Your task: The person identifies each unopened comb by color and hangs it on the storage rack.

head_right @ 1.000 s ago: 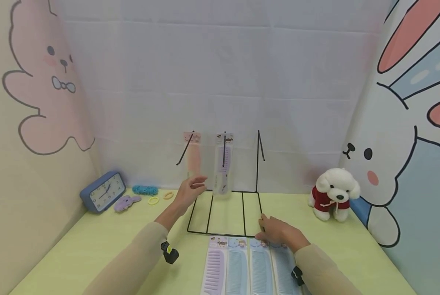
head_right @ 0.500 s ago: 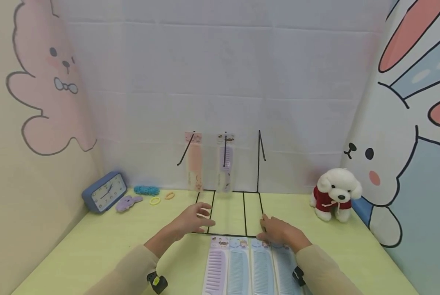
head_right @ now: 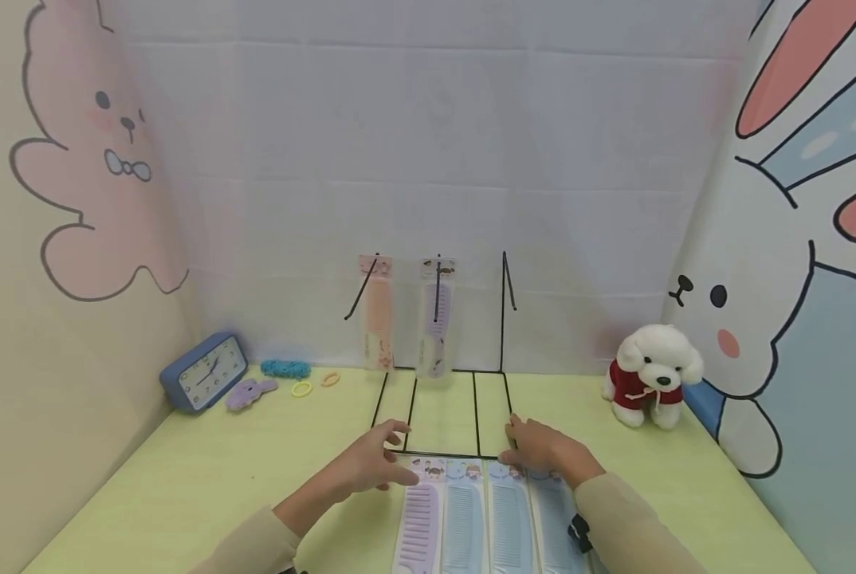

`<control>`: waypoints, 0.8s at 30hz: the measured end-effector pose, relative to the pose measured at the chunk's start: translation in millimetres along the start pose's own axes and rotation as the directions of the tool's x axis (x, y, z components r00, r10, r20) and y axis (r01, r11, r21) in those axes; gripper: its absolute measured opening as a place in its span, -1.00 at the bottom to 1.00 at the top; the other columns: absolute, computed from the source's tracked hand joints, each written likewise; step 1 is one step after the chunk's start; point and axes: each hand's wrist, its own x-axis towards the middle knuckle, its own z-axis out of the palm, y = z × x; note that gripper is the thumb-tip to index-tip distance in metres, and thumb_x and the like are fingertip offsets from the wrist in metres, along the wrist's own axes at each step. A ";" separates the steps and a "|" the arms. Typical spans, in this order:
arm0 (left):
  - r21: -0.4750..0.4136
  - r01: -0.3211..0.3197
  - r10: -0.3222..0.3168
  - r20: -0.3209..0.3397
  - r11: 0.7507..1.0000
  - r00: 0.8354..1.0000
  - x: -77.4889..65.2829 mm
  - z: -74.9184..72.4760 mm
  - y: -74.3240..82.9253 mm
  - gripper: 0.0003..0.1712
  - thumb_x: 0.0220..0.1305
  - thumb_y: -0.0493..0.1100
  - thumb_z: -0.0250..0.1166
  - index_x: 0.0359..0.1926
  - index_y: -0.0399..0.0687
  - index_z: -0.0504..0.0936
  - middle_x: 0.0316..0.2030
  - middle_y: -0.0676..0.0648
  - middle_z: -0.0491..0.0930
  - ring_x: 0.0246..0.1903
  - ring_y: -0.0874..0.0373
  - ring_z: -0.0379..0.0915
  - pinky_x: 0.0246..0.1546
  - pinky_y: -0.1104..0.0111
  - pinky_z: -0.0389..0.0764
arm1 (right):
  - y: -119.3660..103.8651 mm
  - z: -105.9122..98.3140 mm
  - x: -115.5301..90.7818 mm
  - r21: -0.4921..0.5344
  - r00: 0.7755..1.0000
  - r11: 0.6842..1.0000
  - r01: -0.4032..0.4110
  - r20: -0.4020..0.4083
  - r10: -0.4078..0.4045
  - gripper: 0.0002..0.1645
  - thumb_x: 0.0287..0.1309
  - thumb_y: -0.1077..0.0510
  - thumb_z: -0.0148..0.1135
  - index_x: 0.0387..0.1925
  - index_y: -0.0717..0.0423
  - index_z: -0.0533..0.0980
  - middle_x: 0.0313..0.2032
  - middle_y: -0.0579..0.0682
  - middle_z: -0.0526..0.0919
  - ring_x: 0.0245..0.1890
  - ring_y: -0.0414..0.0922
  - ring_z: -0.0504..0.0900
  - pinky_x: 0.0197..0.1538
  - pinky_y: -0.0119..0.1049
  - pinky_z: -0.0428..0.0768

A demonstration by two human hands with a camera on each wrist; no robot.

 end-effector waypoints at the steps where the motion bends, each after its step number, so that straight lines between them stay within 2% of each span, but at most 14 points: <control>1: -0.021 0.005 -0.005 -0.006 1.000 1.000 -1.7 0.1 -1.0 -0.06 -0.02 -0.33 0.58 0.38 -0.27 0.30 0.23 -0.41 0.32 -0.17 -0.08 0.55 -0.31 0.08 0.66 | -0.3 -0.1 0.2 -0.001 1.000 1.000 0.004 0.000 -0.004 -0.18 0.37 -0.02 0.24 0.39 0.47 0.24 0.41 0.49 0.14 0.38 0.44 0.15 0.34 0.29 0.16; 7: -0.133 0.036 -0.041 -0.036 0.991 0.999 -8.6 5.4 -6.9 0.00 -0.05 -0.38 0.58 0.40 -0.27 0.26 0.17 -0.38 0.34 -0.08 -0.18 0.53 -0.35 0.11 0.67 | -0.1 -0.2 -0.2 0.010 1.000 1.000 0.003 0.009 -0.003 -0.17 0.36 0.00 0.24 0.39 0.50 0.22 0.41 0.49 0.14 0.38 0.43 0.16 0.34 0.28 0.17; 12: -0.122 0.043 -0.053 -0.079 0.992 0.995 -6.1 15.7 -16.9 0.11 -0.16 -0.43 0.62 0.42 -0.27 0.22 0.25 -0.43 0.25 0.11 -0.36 0.40 -0.29 0.07 0.66 | 1.7 -0.2 0.3 0.006 1.000 1.000 0.020 -0.004 -0.020 -0.27 0.36 0.02 0.25 0.32 0.46 0.32 0.40 0.50 0.16 0.35 0.44 0.20 0.30 0.30 0.22; 16: 0.003 0.036 -0.036 -0.110 0.999 0.993 -2.7 25.1 -25.1 0.20 -0.23 -0.28 0.70 0.43 -0.28 0.20 0.28 -0.49 0.20 0.15 -0.41 0.35 -0.03 -0.11 0.56 | 2.4 0.5 2.2 -0.002 1.000 1.000 0.025 -0.004 -0.025 -0.26 0.35 0.01 0.26 0.31 0.47 0.32 0.38 0.51 0.17 0.34 0.44 0.22 0.30 0.29 0.23; 19: 0.133 0.016 0.002 -0.134 0.991 0.991 -0.2 30.2 -27.6 0.27 -0.31 -0.14 0.75 0.41 -0.29 0.21 0.24 -0.50 0.22 0.14 -0.42 0.37 0.12 -0.18 0.43 | 2.1 0.5 3.0 -0.005 1.000 1.000 0.024 -0.002 -0.024 -0.21 0.35 0.00 0.26 0.35 0.49 0.28 0.39 0.51 0.17 0.35 0.45 0.20 0.31 0.30 0.21; 24: 0.260 0.006 0.033 -0.147 0.966 0.989 4.2 34.4 -28.8 0.34 -0.39 -0.07 0.77 0.43 -0.26 0.21 0.15 -0.43 0.29 0.05 -0.35 0.44 0.10 -0.17 0.46 | 1.4 -0.4 1.6 0.003 1.000 1.000 0.020 -0.007 -0.020 -0.21 0.35 0.01 0.26 0.35 0.49 0.27 0.39 0.51 0.15 0.36 0.44 0.19 0.31 0.29 0.22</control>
